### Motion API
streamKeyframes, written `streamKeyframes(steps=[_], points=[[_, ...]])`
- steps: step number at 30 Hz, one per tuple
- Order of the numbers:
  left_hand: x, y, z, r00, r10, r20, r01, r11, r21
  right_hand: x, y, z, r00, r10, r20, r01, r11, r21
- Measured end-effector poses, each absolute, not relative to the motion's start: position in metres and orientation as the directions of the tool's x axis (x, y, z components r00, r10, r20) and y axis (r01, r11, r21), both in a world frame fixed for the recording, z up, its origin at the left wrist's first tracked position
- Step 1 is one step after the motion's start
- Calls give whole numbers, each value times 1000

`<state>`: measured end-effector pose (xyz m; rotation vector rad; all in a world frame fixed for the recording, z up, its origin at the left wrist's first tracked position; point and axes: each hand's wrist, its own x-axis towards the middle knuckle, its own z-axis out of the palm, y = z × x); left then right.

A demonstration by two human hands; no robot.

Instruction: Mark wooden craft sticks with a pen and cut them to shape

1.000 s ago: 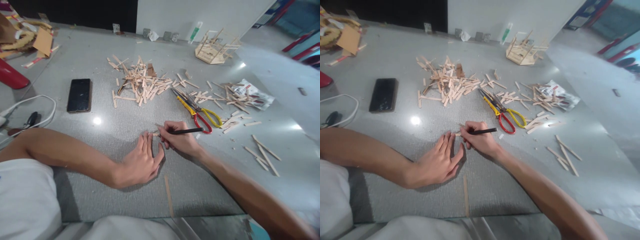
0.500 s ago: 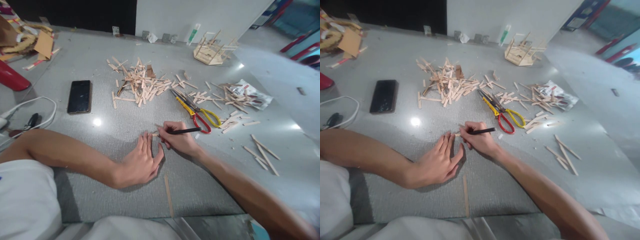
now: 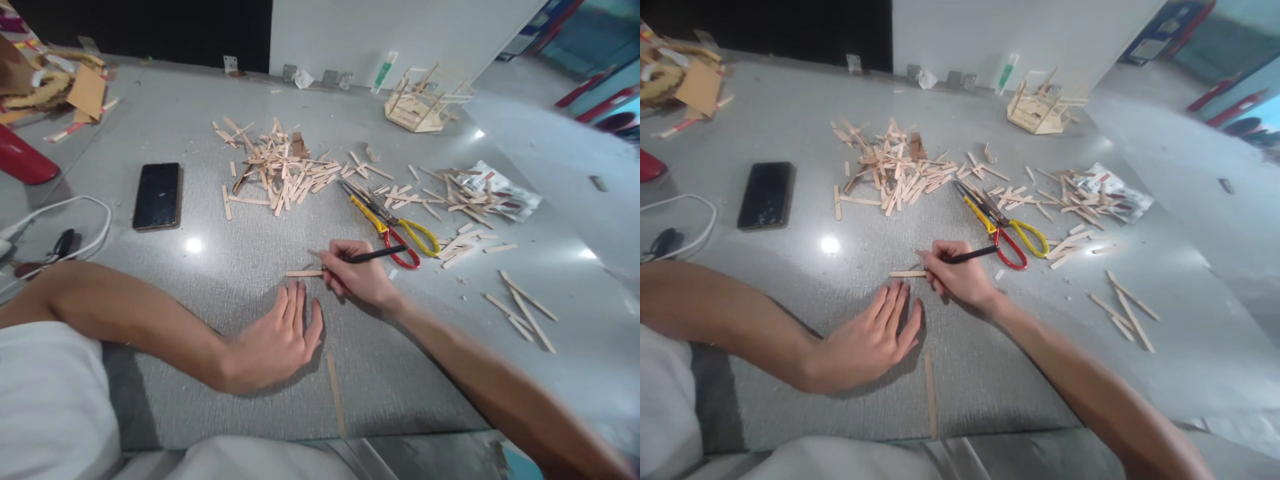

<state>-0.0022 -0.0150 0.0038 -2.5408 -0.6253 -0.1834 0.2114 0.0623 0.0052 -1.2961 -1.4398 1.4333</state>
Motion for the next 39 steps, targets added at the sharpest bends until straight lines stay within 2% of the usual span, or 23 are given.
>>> streamKeyframes(steps=[4, 6, 16, 27, 39], points=[[-3, -15, 3, 897, 373, 238, 442, -771, -458, 217, 70, 14, -110, 967, -229, -40, -234, -971], [-2, -14, 4, 896, 369, 245, 443, -770, -460, 218, 72, 16, -84, 970, -229, -68, -235, -970], [-1, -13, 6, 897, 335, 287, 437, -768, -468, 214, 63, 21, -102, 990, -98, 78, -90, -993], [2, -11, 8, 845, 487, 222, 535, -759, -372, 212, 56, -1, -309, 947, -91, 324, 15, -946], [3, -8, 3, 843, 493, 213, 537, -773, -338, 213, 58, -3, -298, 950, -90, 325, 12, -946]])
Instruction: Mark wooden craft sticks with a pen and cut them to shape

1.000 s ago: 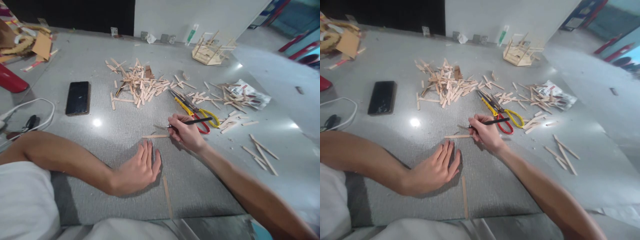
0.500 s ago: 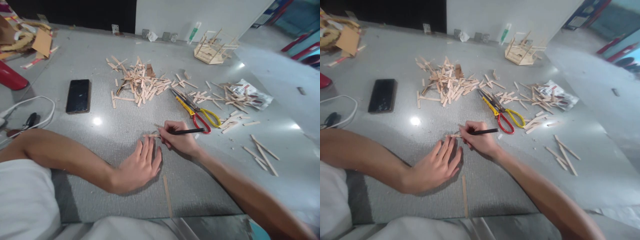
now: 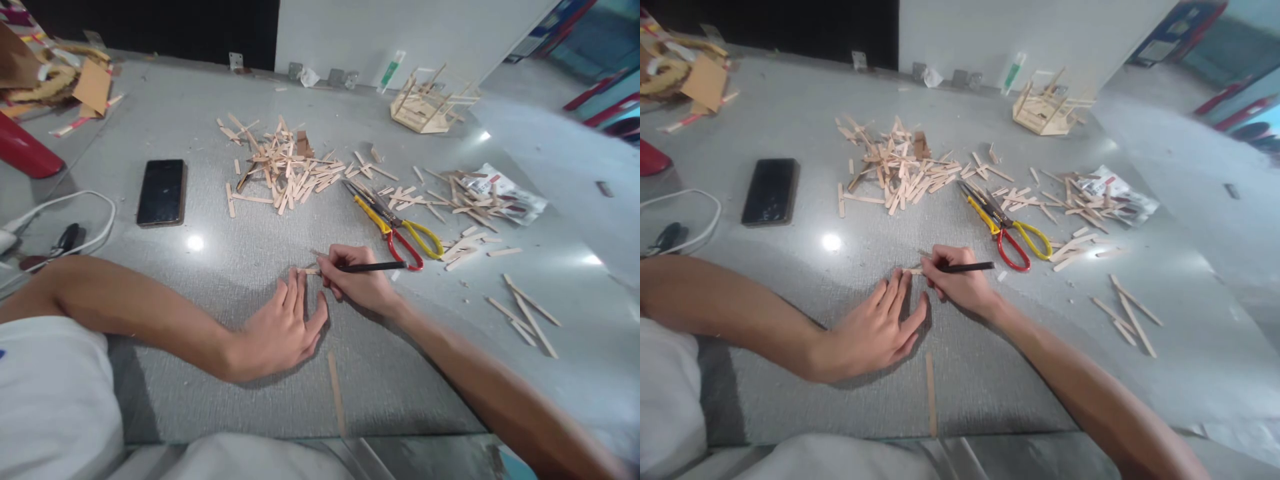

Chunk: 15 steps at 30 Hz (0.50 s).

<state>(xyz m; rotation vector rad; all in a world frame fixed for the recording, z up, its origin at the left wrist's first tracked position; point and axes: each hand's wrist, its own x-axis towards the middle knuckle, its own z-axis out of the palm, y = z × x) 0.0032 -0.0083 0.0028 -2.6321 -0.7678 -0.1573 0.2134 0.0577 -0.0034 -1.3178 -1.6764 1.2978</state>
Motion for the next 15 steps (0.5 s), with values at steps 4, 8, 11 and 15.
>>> streamKeyframes(steps=[4, 8, 11, 15], points=[[4, -8, 2, 846, 495, 197, 532, -776, -339, 214, 58, -5, -294, 952, -88, 320, 11, -947], [5, -7, 2, 848, 491, 200, 530, -771, -355, 213, 57, -5, -292, 952, -90, 311, 6, -950], [5, -7, 2, 851, 488, 196, 525, -769, -363, 213, 57, -5, -297, 951, -86, 311, 11, -950], [5, -7, 3, 848, 492, 199, 530, -761, -375, 213, 58, -6, -291, 953, -82, 316, 15, -949]])
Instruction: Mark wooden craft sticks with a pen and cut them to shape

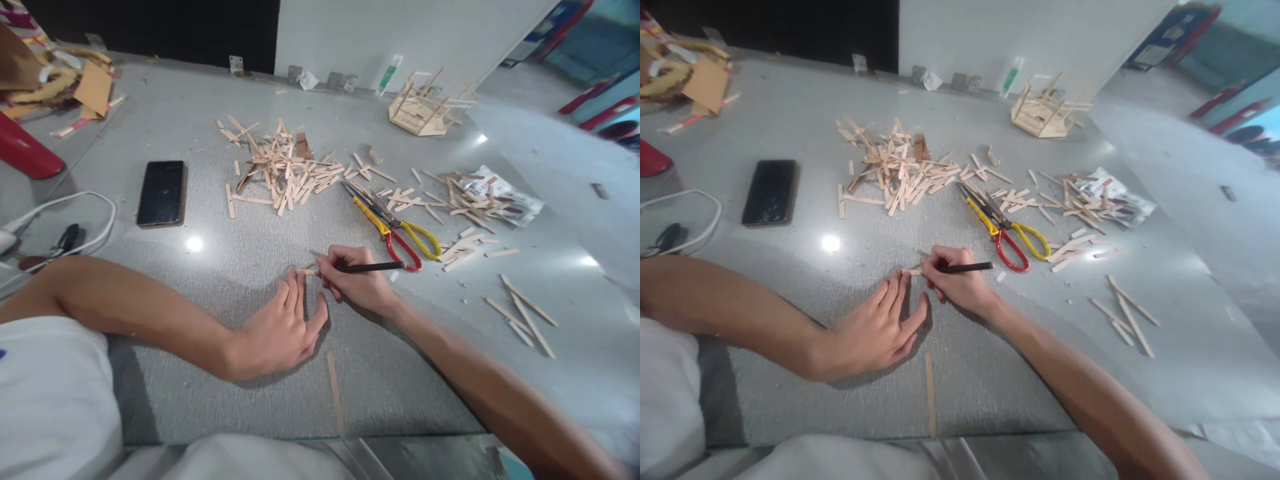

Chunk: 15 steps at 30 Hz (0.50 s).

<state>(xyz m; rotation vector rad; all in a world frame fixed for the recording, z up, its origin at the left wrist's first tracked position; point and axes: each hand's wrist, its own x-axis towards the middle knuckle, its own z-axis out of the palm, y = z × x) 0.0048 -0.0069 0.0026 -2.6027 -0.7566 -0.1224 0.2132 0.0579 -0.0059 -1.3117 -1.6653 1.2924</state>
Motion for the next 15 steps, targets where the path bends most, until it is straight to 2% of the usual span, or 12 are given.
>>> streamKeyframes(steps=[15], points=[[5, -6, 4, 860, 473, 189, 509, -776, -374, 213, 56, -4, -300, 949, -94, 334, 12, -942]])
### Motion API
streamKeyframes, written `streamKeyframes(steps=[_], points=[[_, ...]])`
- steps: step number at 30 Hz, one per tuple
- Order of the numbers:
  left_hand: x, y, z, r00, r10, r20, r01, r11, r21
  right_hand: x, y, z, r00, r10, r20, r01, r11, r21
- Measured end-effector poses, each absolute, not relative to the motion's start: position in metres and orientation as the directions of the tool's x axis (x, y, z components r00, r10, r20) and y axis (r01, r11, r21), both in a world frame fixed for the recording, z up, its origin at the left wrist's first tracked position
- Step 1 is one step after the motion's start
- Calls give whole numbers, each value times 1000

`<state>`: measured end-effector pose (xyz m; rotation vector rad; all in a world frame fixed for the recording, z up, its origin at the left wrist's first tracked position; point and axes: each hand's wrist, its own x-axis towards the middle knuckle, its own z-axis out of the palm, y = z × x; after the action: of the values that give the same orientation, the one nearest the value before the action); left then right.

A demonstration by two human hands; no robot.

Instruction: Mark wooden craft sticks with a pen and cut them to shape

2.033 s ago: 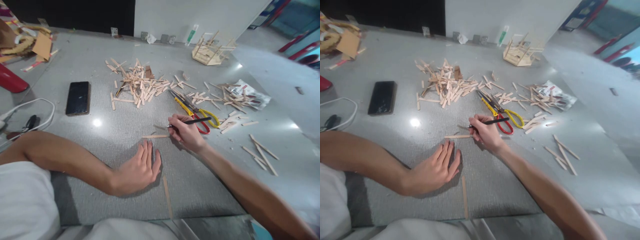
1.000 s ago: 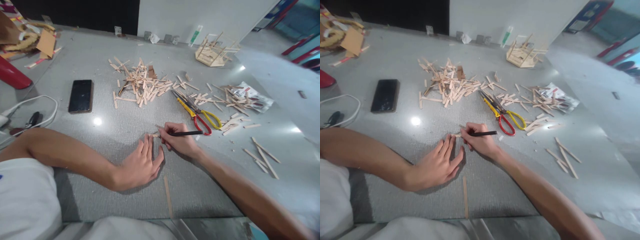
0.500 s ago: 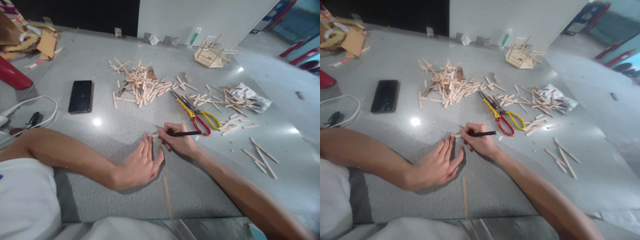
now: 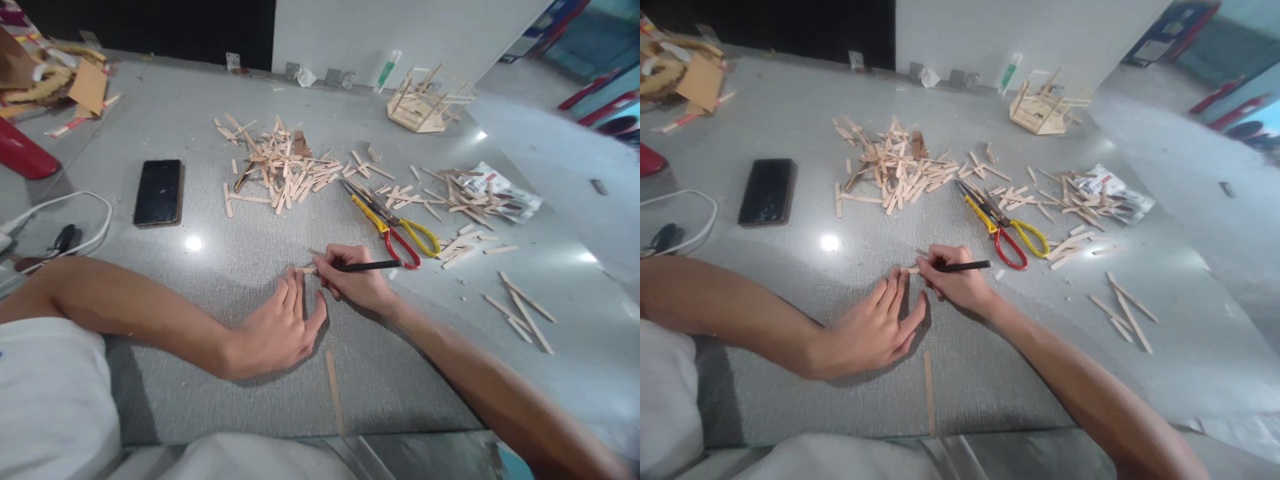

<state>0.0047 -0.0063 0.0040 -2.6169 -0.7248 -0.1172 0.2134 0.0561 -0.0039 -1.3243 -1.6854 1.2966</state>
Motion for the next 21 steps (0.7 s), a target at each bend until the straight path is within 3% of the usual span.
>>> streamKeyframes(steps=[21], points=[[5, -5, 6, 869, 461, 179, 493, -785, -376, 213, 56, -2, -307, 949, -74, 341, 36, -940]])
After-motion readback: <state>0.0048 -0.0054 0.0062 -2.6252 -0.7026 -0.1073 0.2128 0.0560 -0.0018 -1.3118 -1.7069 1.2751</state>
